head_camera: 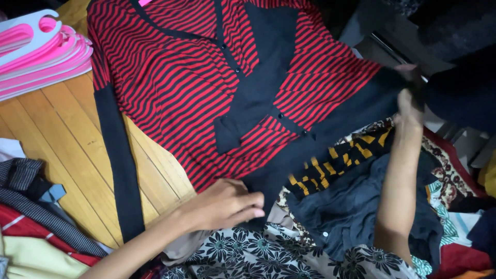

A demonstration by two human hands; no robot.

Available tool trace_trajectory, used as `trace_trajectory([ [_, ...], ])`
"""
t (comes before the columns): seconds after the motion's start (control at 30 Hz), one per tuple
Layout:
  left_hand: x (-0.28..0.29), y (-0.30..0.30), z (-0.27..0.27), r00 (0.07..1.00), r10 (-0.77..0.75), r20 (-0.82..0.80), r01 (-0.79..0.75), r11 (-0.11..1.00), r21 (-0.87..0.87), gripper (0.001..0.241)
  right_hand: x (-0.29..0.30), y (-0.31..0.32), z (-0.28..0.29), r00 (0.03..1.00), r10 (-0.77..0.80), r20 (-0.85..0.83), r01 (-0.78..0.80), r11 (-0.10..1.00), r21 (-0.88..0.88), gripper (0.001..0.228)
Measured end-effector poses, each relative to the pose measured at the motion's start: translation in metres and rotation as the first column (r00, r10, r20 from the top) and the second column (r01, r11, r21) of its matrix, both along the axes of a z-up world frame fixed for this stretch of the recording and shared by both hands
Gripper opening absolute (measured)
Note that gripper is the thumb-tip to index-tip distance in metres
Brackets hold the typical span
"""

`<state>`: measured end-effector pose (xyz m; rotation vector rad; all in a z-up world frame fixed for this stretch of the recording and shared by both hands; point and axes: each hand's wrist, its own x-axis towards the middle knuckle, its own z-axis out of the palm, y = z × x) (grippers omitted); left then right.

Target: The person buttons a red and black striped top and places it on a pink hanger. They then pick up a purple and grey cardigan, button it, and place it on a white hanger.

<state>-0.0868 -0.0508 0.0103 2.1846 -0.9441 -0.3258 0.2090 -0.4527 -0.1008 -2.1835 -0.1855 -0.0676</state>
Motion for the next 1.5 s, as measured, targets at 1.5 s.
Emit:
trace_trajectory([
  [1.5,-0.048,-0.041,-0.043,0.748,-0.276,0.604,-0.324,0.643,0.694,0.034,-0.109,0.089,-0.074,0.714,0.383,-0.586,0.558,0.194,0.807,0.033],
])
